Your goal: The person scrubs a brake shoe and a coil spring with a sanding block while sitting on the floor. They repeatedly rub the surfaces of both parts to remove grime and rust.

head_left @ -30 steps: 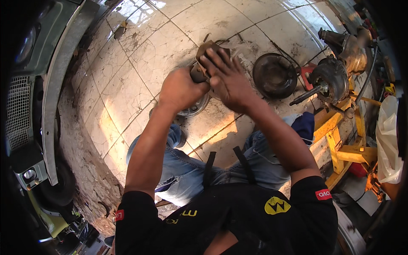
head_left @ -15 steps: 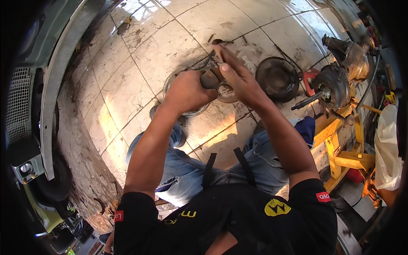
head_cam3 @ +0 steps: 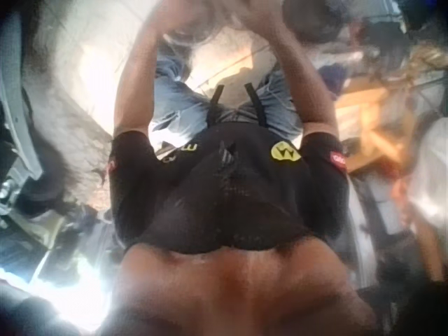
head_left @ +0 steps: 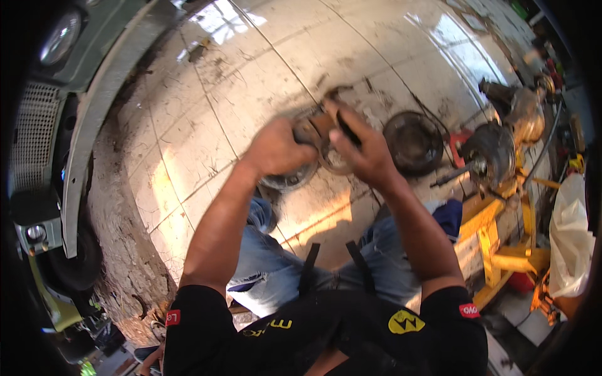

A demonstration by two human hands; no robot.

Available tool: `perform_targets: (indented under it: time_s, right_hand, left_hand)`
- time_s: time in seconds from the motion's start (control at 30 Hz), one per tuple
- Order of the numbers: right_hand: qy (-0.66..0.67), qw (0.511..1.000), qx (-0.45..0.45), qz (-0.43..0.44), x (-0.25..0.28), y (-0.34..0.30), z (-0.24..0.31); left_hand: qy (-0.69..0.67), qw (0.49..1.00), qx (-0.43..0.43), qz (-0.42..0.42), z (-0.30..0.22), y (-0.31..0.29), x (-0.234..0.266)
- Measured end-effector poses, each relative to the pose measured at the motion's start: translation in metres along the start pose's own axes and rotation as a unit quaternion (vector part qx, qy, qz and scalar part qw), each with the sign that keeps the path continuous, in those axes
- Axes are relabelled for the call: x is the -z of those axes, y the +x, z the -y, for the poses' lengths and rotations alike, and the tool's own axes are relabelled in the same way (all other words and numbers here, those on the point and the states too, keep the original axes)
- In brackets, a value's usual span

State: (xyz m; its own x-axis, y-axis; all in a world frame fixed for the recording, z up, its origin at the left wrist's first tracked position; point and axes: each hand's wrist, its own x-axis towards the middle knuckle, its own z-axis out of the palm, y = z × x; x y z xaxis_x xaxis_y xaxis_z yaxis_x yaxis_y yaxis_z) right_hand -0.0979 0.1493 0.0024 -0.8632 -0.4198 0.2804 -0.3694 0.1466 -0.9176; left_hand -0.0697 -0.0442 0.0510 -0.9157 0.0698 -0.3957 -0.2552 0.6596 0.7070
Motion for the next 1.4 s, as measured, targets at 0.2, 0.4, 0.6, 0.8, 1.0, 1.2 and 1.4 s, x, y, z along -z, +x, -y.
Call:
perform_targets:
  time_s: [0.2, 0.4, 0.6, 0.8, 1.0, 1.2, 1.4]
  right_hand:
    - [-0.129, 0.988, 0.001, 0.086, 0.004, -0.006, -0.003]
    - [-0.212, 0.968, 0.086, 0.102, -0.013, -0.013, -0.006]
    - [-0.211, 0.974, 0.07, 0.054, -0.029, -0.024, -0.023]
    - [-0.171, 0.972, 0.091, 0.135, -0.033, -0.031, -0.022]
    - [-0.188, 0.962, 0.115, 0.16, -0.026, -0.023, -0.016]
    - [-0.12, 0.987, 0.064, 0.083, -0.027, -0.024, -0.016]
    - [-0.366, 0.924, 0.058, 0.094, -0.041, -0.022, -0.023]
  left_hand:
    - [0.115, 0.992, -0.028, 0.034, 0.005, -0.002, 0.001]
    - [0.065, 0.993, 0.043, 0.086, 0.006, -0.008, 0.012]
    - [0.099, 0.99, 0.025, 0.098, -0.009, -0.014, 0.009]
    - [0.12, 0.989, 0.039, 0.082, 0.016, -0.003, 0.007]
    - [0.063, 0.989, 0.074, 0.108, 0.006, -0.007, 0.013]
    - [0.101, 0.99, 0.059, 0.08, 0.038, 0.011, 0.011]
    - [0.053, 0.987, 0.068, 0.136, 0.013, 0.006, 0.014]
